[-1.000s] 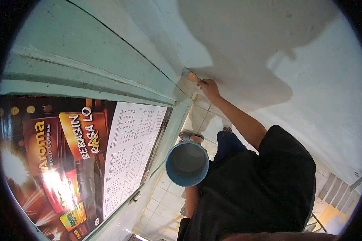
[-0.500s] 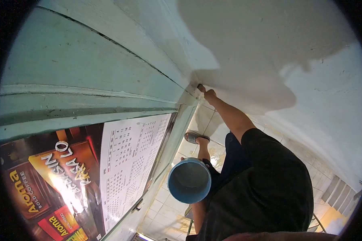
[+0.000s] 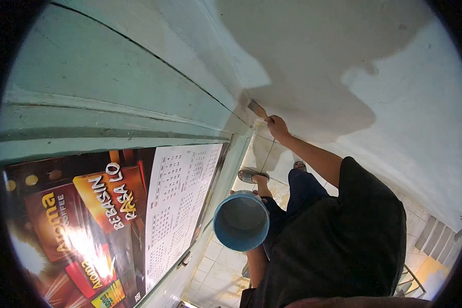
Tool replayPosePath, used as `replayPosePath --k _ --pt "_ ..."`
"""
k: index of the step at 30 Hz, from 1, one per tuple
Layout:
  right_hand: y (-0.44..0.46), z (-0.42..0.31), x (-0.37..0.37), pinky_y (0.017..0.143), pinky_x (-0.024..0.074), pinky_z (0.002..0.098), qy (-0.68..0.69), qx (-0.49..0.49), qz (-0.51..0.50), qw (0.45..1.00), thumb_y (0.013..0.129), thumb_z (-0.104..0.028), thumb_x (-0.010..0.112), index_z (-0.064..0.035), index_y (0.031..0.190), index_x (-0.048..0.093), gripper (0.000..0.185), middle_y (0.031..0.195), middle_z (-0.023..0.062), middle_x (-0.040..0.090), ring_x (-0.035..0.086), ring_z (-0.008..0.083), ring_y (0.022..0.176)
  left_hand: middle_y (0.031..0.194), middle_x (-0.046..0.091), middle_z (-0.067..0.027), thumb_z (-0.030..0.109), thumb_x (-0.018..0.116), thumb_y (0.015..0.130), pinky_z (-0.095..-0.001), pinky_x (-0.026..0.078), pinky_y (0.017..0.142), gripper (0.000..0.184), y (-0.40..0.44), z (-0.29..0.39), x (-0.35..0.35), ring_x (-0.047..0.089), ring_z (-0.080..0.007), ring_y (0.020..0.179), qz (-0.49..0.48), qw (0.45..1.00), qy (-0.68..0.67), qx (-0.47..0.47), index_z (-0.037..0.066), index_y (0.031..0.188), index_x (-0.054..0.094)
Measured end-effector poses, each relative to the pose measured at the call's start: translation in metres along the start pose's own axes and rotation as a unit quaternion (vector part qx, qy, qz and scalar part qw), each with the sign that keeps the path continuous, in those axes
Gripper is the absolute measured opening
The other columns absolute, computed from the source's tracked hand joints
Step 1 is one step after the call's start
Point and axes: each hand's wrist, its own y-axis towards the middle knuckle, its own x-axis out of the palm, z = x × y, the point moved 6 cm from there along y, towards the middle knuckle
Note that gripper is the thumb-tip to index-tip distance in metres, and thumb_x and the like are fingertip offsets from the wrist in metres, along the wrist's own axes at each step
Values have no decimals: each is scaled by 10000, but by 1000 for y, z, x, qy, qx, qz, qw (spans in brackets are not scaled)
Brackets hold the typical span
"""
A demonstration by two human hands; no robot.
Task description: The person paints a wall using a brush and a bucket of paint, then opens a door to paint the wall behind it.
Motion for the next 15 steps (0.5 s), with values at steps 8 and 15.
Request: replayPosePath --k 8,15 --pt "79 115 92 616 557 422 -152 186 13 971 960 -210 596 40 1070 674 284 934 152 731 721 262 831 1424 432 -385 595 374 1041 -779 406 987 783 6 -36 -32 428 -617 1288 -35 831 -492 -256 -44 1494 356" --pt "110 107 122 615 542 400 -96 270 -42 957 921 -301 710 21 1036 677 343 900 147 734 685 229 743 1382 486 -377 608 381 1037 -707 523 868 798 -9 -45 -52 598 -573 1103 -36 883 -417 -213 -98 1405 422"
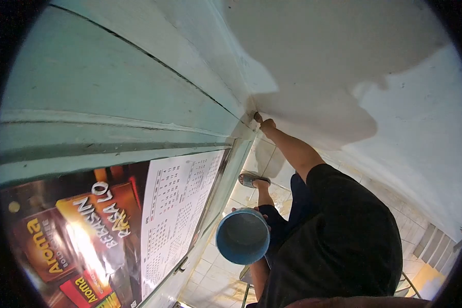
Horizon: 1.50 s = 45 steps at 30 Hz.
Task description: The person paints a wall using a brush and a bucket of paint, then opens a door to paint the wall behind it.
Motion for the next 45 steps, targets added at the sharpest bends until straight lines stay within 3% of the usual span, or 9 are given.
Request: replayPosePath --k 2,5,13,20,32,36,39,41,45 --pt "-39 -11 -32 626 535 400 83 -29 -3 996 920 -308 715 15 981 695 330 863 129 734 681 219 743 1366 521 -336 609 413 1026 -674 558 829 757 -4 -6 25 612 -539 1104 -23 991 33 126 -34 1426 426" --pt "-86 -26 -65 641 520 403 190 -80 -11 978 926 -295 705 3 881 722 303 802 99 732 673 203 740 1371 537 -286 589 444 1017 -670 549 874 699 -9 -2 31 616 -502 1121 -47 969 161 179 45 1455 413" --pt "-201 -107 -155 548 445 372 151 -197 15 968 960 -192 634 -17 799 718 252 751 85 704 591 160 642 1419 523 -247 573 404 1035 -646 533 933 669 -5 -1 37 568 -462 1217 -75 918 309 236 60 1463 428" --pt "-321 -173 -238 448 304 283 331 -268 -103 899 1015 -185 549 -81 812 626 240 692 -4 565 449 84 556 1466 509 -209 558 365 1053 -623 516 991 644 5 -2 40 520 -423 1313 -59 840 436 317 75 1471 444" --pt "-506 -217 -368 535 358 255 397 -433 -233 775 1047 -124 530 1 884 607 220 836 29 565 449 96 622 1407 538 -217 566 374 1029 -638 531 906 644 -40 -43 53 575 -451 1208 -101 948 185 239 102 1473 416" --pt "-522 -186 -387 541 366 254 392 -464 -178 774 1033 -129 564 68 1084 642 218 891 48 599 470 93 637 1391 546 -219 568 376 1022 -642 534 883 644 -48 -73 54 590 -458 1180 -121 962 114 216 110 1474 408" --pt "-531 -164 -395 546 356 244 379 -473 -135 784 1012 -134 607 69 1250 632 314 884 47 602 467 84 651 1407 536 -209 589 375 1006 -618 536 867 667 -47 -69 42 566 -462 1211 -47 973 42 220 112 1470 423" --pt "-544 -159 -397 547 345 236 364 -490 -111 785 999 -141 629 47 1316 621 369 875 40 593 459 75 661 1436 507 -204 609 423 985 -627 546 830 690 -34 -50 14 550 -484 1220 -25 958 173 225 111 1463 437" --pt "-565 -164 -400 569 386 259 301 -559 66 770 997 -122 634 12 1309 651 340 826 15 598 463 77 652 1475 472 -213 623 463 970 -680 542 835 718 -19 -25 26 515 -512 1262 -64 948 244 194 108 1470 435"
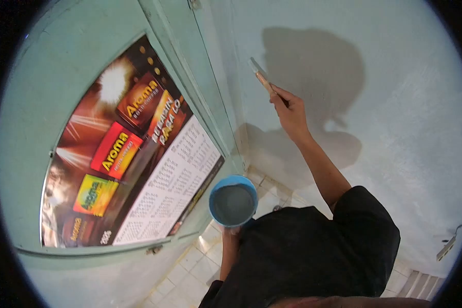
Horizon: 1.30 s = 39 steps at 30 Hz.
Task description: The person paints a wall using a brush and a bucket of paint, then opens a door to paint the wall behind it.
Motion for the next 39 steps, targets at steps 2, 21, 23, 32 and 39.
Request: replayPosePath --k 2,21,23,32,39 --pt "5 -28 9 570 397 269 -72 -94 36 992 995 -118 634 2 1291 668 321 812 13 602 473 79 649 1536 458 -160 592 371 1018 -618 388 1127 681 5 13 32 440 -379 1403 -36 995 -66 -68 117 1502 436" --pt "73 -404 68 645 541 380 -344 -444 253 788 805 -103 753 14 842 741 122 762 176 710 690 308 705 1573 402 -156 653 531 894 -645 319 1145 825 65 94 86 393 -391 1428 -232 906 -90 -343 145 1533 408" --pt "83 -415 65 661 551 310 -375 -458 248 766 812 -138 780 -6 853 756 140 781 117 747 719 211 681 1584 381 -158 650 558 881 -650 311 1148 846 69 91 89 377 -390 1438 -238 887 -120 -376 149 1542 391" --pt "136 -433 59 753 582 266 -393 -317 150 850 839 -121 787 78 973 696 257 927 168 730 742 190 807 1577 388 -160 681 537 870 -691 304 1125 841 97 80 101 362 -407 1442 -211 923 -3 -323 171 1527 415" --pt "118 -481 76 607 519 416 -434 -564 304 633 785 -45 707 27 833 685 89 773 191 662 656 373 737 1480 504 -103 481 923 673 -482 394 1162 1051 86 98 152 478 -291 1375 -274 916 247 -158 132 1502 379"
